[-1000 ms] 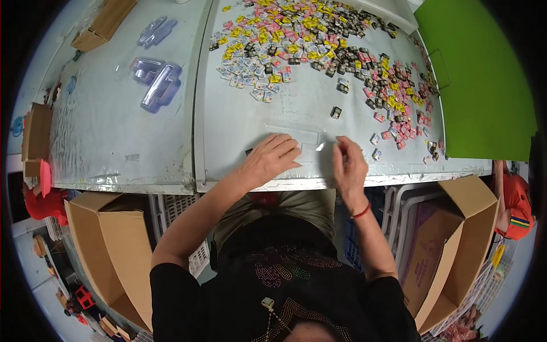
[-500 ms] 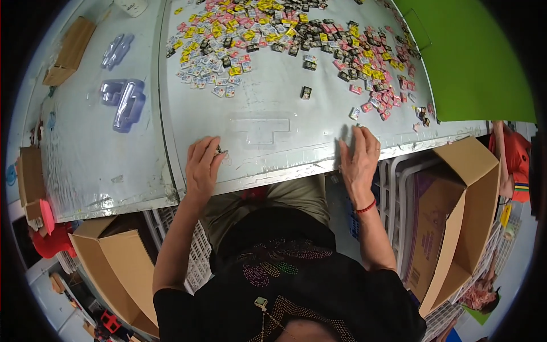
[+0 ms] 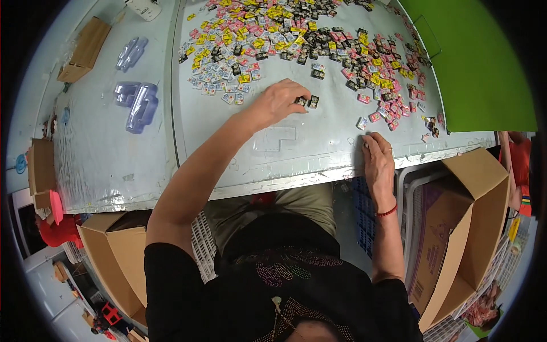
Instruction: The recorder sorts small colorful items into plastic trays and then packs the completed trays into a large cardboard box.
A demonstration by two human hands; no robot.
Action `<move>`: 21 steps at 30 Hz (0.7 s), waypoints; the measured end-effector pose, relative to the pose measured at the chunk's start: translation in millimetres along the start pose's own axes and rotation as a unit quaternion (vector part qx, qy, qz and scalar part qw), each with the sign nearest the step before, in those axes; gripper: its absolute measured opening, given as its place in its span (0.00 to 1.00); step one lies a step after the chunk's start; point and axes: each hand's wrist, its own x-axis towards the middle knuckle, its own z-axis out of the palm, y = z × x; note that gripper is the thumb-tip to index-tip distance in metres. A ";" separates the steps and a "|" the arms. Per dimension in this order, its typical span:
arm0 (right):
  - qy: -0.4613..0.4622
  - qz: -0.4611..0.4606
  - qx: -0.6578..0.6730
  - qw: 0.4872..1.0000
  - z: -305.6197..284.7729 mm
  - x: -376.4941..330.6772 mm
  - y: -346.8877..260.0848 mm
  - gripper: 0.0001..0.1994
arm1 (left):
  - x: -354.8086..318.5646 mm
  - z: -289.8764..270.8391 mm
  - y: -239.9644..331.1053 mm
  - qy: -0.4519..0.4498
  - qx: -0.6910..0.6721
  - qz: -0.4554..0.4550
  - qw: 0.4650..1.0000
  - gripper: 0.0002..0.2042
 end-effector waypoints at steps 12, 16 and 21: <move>-0.041 -0.066 0.128 0.989 37.9 51.5 -43.1 0.14 | 8.4 17.3 -9.7 -0.008 -0.006 0.026 1.000 0.13; 0.004 -0.110 0.099 0.989 42.1 58.6 -42.5 0.12 | 14.9 16.4 -10.0 -0.006 0.021 0.032 0.999 0.10; 0.010 -0.113 0.025 0.993 46.1 52.2 -40.2 0.13 | 6.7 1.2 -10.8 0.020 0.037 0.025 0.999 0.09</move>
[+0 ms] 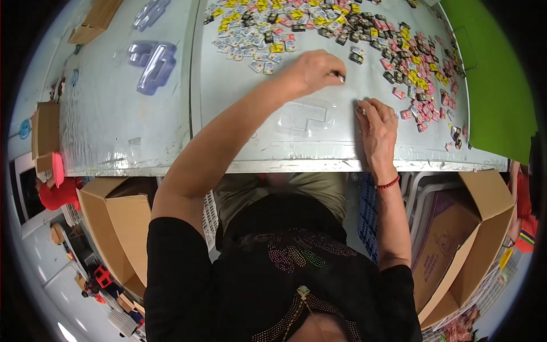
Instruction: The recorder sorts small colorful items into plastic trays and then packs the completed trays into a large cardboard box.
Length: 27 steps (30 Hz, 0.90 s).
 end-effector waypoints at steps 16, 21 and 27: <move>-0.072 -0.123 0.110 0.984 45.0 23.3 -77.6 0.11 | -122.8 -32.9 12.9 0.078 0.025 -0.045 0.996 0.09; -0.060 -0.105 0.114 0.986 48.3 25.3 -82.4 0.11 | -130.1 -28.9 5.4 0.157 0.008 -0.061 0.986 0.09; -0.059 -0.092 0.107 0.988 52.0 31.5 -83.4 0.13 | -128.3 -26.8 3.0 0.161 -0.041 -0.097 0.981 0.09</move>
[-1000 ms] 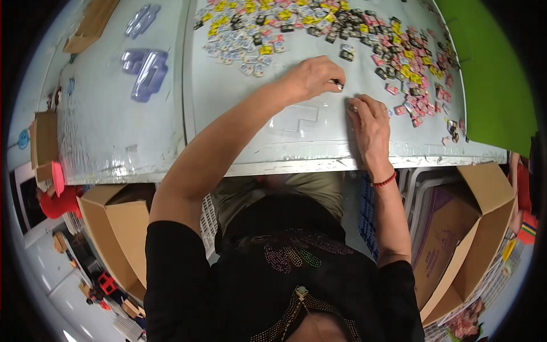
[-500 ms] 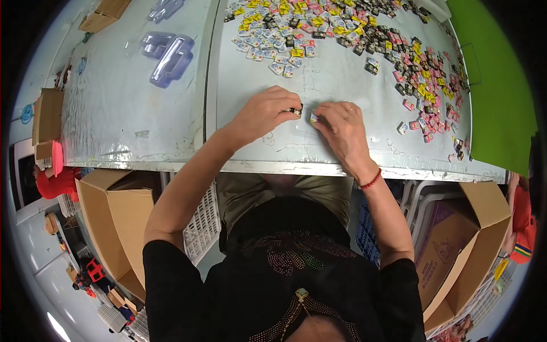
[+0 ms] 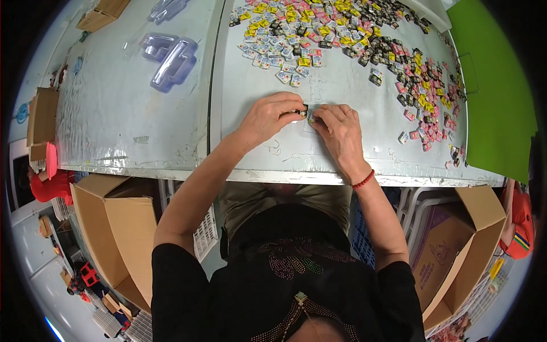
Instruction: The recorder sorts small colorful items into plastic trays and then packs the completed trays into a large cardboard box.
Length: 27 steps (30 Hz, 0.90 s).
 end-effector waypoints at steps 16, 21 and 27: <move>0.019 -0.007 -0.018 1.000 4.0 -1.8 5.0 0.12 | 1.0 2.2 -6.5 -0.021 0.040 0.051 0.998 0.09; 0.061 -0.047 -0.050 0.996 5.0 -10.7 -2.6 0.09 | -0.4 6.1 0.4 -0.048 0.007 0.023 0.999 0.10; 0.076 0.002 -0.005 0.997 25.2 -15.8 -28.4 0.13 | -15.5 -1.5 7.6 -0.102 0.168 0.060 0.979 0.25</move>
